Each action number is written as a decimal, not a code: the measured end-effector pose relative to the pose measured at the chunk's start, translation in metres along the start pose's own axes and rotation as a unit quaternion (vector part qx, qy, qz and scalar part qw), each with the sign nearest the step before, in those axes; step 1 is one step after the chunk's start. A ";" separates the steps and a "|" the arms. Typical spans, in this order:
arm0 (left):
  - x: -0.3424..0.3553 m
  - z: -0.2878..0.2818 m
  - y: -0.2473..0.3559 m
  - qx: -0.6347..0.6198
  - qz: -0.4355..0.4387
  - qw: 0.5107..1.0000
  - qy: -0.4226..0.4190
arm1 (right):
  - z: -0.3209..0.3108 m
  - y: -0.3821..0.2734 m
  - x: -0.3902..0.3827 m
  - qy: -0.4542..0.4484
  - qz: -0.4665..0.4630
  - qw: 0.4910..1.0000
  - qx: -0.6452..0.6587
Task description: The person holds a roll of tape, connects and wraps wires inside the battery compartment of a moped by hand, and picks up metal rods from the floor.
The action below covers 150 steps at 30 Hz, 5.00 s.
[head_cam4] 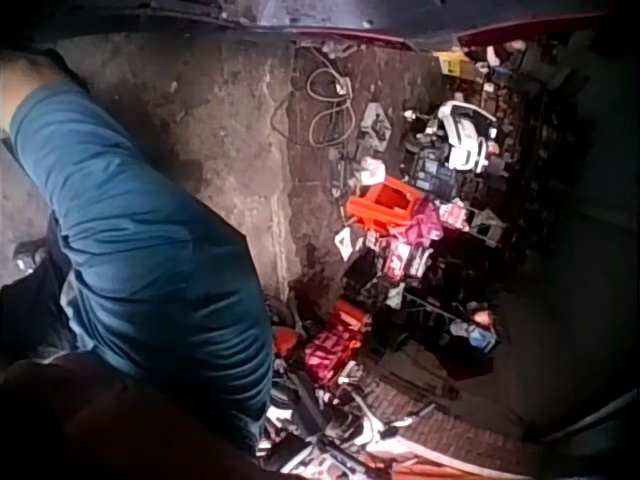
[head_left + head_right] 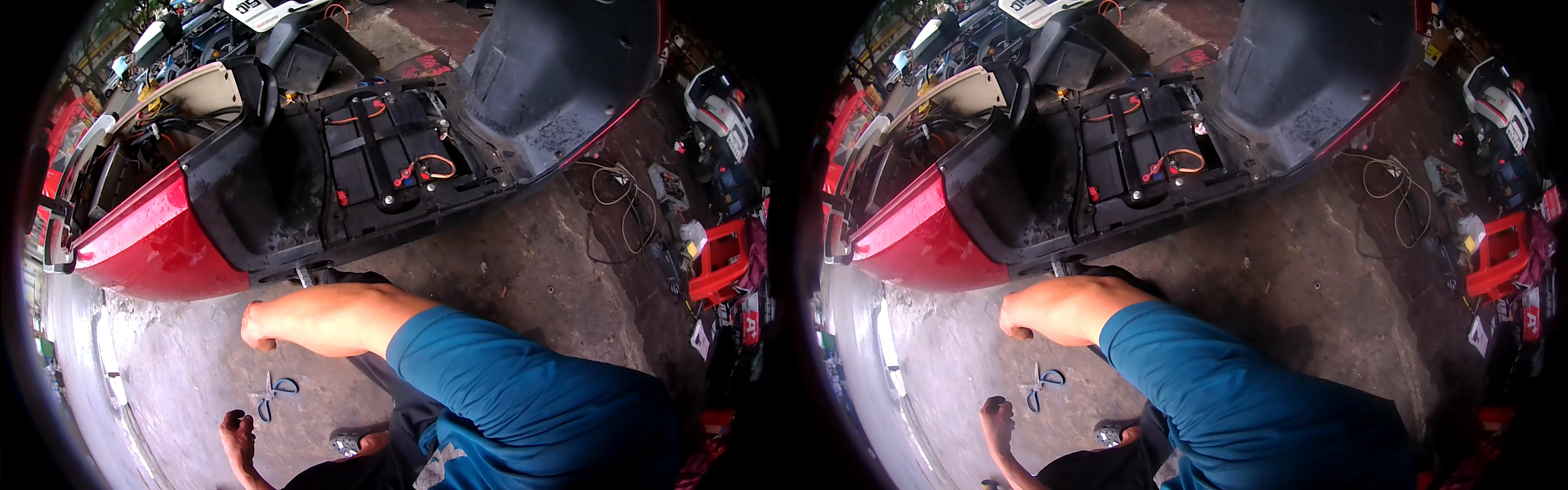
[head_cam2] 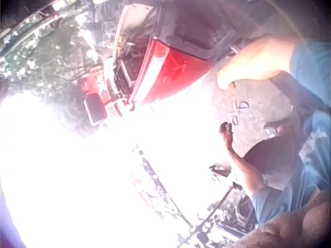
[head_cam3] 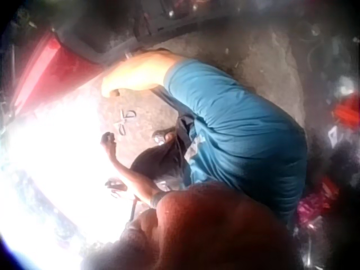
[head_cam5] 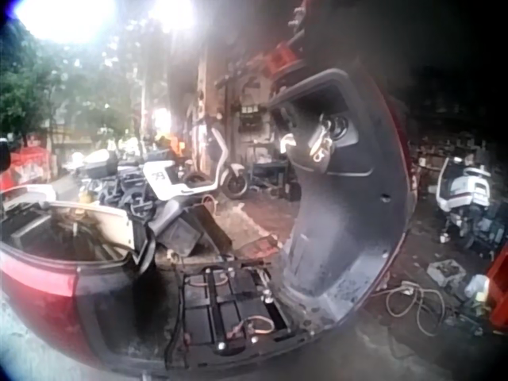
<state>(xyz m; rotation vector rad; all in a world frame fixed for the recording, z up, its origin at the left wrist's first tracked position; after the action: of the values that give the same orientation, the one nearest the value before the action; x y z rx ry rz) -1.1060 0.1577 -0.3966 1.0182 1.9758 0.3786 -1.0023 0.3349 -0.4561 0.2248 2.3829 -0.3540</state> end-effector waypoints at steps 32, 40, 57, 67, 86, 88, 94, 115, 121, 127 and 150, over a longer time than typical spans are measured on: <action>-0.002 -0.002 0.002 0.001 0.024 1.000 -0.005 | -0.002 -0.004 -0.009 0.012 -0.013 1.000 0.003; -0.005 -0.001 0.005 -0.016 0.005 1.000 -0.007 | 0.000 -0.001 -0.012 -0.003 0.019 1.000 -0.007; -0.006 -0.001 -0.001 -0.025 0.006 1.000 -0.012 | 0.002 -0.001 0.000 -0.004 0.020 1.000 -0.017; -0.006 -0.001 0.001 -0.024 0.006 1.000 -0.010 | 0.000 -0.001 -0.002 0.019 0.007 1.000 -0.017; -0.005 -0.001 0.000 -0.019 0.014 1.000 -0.009 | 0.001 -0.005 -0.007 -0.001 0.015 0.998 -0.055; -0.004 -0.001 0.001 -0.016 0.016 1.000 -0.009 | 0.002 -0.005 -0.008 -0.013 0.019 0.998 -0.066; -0.006 -0.003 0.000 -0.013 0.016 1.000 -0.005 | -0.001 -0.007 -0.010 -0.007 0.012 0.999 -0.052; 0.000 -0.002 -0.008 0.001 0.017 1.000 -0.010 | 0.004 -0.005 0.000 -0.015 0.011 0.998 -0.058; -0.003 -0.001 -0.001 -0.002 0.014 1.000 -0.008 | 0.002 -0.002 -0.001 0.001 -0.001 1.000 -0.020; -0.005 0.000 0.002 -0.017 0.011 1.000 -0.009 | 0.002 -0.003 -0.007 -0.006 0.009 1.000 -0.013; -0.004 0.000 0.001 -0.014 0.013 1.000 -0.011 | 0.002 -0.004 -0.003 0.001 0.005 0.999 -0.041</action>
<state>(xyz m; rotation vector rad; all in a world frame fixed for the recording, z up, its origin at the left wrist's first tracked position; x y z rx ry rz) -1.1043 0.1551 -0.3939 1.0260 1.9340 0.4060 -0.9995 0.3305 -0.4549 0.1996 2.3926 -0.2516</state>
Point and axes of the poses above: each hand's wrist, its own x-axis towards the middle knuckle, its own z-axis out of the palm, y = z × x, the point moved 9 cm from there along x, towards the middle knuckle, and after that the axes turned 13 degrees about -y, right-handed, at the moved point
